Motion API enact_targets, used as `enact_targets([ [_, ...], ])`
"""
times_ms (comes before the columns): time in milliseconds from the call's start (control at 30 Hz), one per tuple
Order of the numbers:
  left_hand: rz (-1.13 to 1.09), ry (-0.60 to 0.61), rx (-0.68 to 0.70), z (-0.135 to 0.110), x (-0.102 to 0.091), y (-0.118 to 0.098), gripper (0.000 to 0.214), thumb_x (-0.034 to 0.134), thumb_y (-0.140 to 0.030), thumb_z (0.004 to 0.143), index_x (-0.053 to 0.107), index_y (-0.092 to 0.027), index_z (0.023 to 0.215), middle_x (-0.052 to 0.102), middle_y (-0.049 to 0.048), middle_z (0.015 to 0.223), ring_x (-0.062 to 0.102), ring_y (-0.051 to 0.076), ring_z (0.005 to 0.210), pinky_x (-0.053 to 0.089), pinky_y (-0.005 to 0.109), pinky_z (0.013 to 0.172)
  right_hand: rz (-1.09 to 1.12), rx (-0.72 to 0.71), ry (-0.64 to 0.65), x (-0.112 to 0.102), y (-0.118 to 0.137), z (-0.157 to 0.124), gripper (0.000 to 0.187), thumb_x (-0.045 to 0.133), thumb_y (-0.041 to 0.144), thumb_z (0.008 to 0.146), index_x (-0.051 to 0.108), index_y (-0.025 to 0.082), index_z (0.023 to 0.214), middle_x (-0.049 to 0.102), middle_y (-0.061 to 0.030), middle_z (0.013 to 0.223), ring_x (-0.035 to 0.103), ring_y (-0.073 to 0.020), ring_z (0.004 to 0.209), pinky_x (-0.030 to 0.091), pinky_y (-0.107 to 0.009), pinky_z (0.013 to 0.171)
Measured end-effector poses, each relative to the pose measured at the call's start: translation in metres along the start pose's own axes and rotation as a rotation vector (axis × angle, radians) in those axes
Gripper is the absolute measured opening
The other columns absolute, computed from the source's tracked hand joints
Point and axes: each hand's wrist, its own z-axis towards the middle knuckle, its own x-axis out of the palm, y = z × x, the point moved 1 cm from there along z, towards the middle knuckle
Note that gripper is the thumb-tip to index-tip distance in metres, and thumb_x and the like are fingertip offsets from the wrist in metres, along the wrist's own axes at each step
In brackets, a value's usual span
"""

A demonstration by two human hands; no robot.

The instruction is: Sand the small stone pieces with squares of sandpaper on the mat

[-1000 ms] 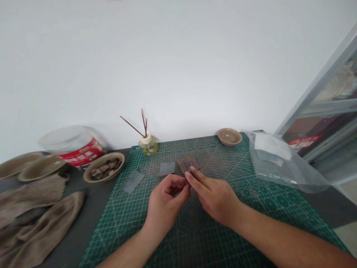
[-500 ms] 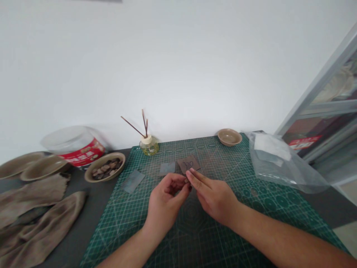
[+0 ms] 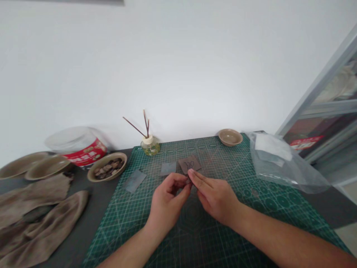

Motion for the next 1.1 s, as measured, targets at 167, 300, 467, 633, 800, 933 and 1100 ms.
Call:
enact_targets([
  [167, -0.029, -0.012, 0.015, -0.0012, -0.0002, 0.0026, 0.005, 0.069, -0.020, 0.081, 0.065, -0.018, 0.083, 0.066, -0.0012, 0.073, 0.061, 0.011, 0.067, 0.049, 0.020, 0.062, 0.001, 0.016, 0.000, -0.0010, 0.0008, -0.0004, 0.064, 0.041, 0.008, 0.092, 0.024, 0.016, 0.154, 0.050, -0.0134, 0.144, 0.062, -0.0216, 0.120, 0.057, -0.035, 0.093],
  [300, -0.046, -0.001, 0.013, -0.0014, -0.0005, 0.0031, 0.007, 0.069, -0.021, 0.082, 0.064, -0.018, 0.083, 0.065, -0.0012, 0.073, 0.060, 0.011, 0.067, 0.049, 0.020, 0.062, -0.001, 0.011, -0.009, -0.0007, 0.0007, -0.0005, 0.065, 0.042, 0.008, 0.092, 0.024, 0.015, 0.154, 0.050, -0.0138, 0.144, 0.062, -0.0219, 0.119, 0.058, -0.035, 0.092],
  [467, -0.061, -0.001, 0.011, -0.0014, -0.0008, 0.0015, 0.008, 0.069, -0.021, 0.081, 0.065, -0.018, 0.086, 0.067, -0.0006, 0.075, 0.062, 0.012, 0.070, 0.051, 0.021, 0.065, -0.016, 0.016, -0.021, -0.0019, 0.0021, 0.0003, 0.065, 0.041, 0.007, 0.092, 0.023, 0.014, 0.154, 0.053, -0.0142, 0.142, 0.063, -0.0222, 0.118, 0.059, -0.036, 0.089],
  [633, -0.089, -0.008, -0.031, -0.0026, -0.0003, -0.0017, 0.008, 0.069, -0.022, 0.082, 0.064, -0.018, 0.086, 0.068, 0.0007, 0.077, 0.065, 0.014, 0.072, 0.053, 0.024, 0.067, 0.007, 0.057, 0.016, -0.0004, -0.0018, -0.0005, 0.061, 0.044, 0.009, 0.092, 0.031, 0.015, 0.151, 0.053, -0.0139, 0.141, 0.062, -0.0225, 0.119, 0.057, -0.036, 0.093],
  [800, -0.126, 0.000, 0.032, -0.0013, -0.0003, -0.0012, 0.009, 0.070, -0.016, 0.078, 0.063, -0.018, 0.084, 0.068, 0.0029, 0.088, 0.065, 0.016, 0.084, 0.053, 0.027, 0.077, 0.071, 0.157, 0.031, -0.0032, -0.0062, 0.0014, 0.061, 0.045, 0.009, 0.091, 0.034, 0.017, 0.150, 0.055, -0.0120, 0.140, 0.061, -0.0212, 0.121, 0.055, -0.036, 0.098],
  [933, -0.128, -0.004, 0.005, 0.0016, -0.0010, 0.0015, 0.010, 0.068, -0.014, 0.078, 0.059, -0.018, 0.077, 0.066, 0.0014, 0.083, 0.062, 0.014, 0.077, 0.051, 0.024, 0.071, 0.134, 0.116, 0.015, -0.0052, -0.0023, 0.0013, 0.065, 0.044, 0.008, 0.090, 0.030, 0.020, 0.152, 0.051, -0.0100, 0.144, 0.059, -0.0203, 0.123, 0.055, -0.035, 0.098],
  [1100, -0.098, 0.008, -0.031, 0.0027, -0.0011, 0.0000, 0.008, 0.069, -0.018, 0.079, 0.062, -0.016, 0.078, 0.064, -0.0011, 0.073, 0.058, 0.012, 0.069, 0.049, 0.022, 0.065, 0.080, 0.063, 0.068, -0.0010, -0.0006, -0.0022, 0.061, 0.043, 0.010, 0.093, 0.032, 0.019, 0.152, 0.048, -0.0123, 0.146, 0.063, -0.0228, 0.118, 0.056, -0.037, 0.095],
])
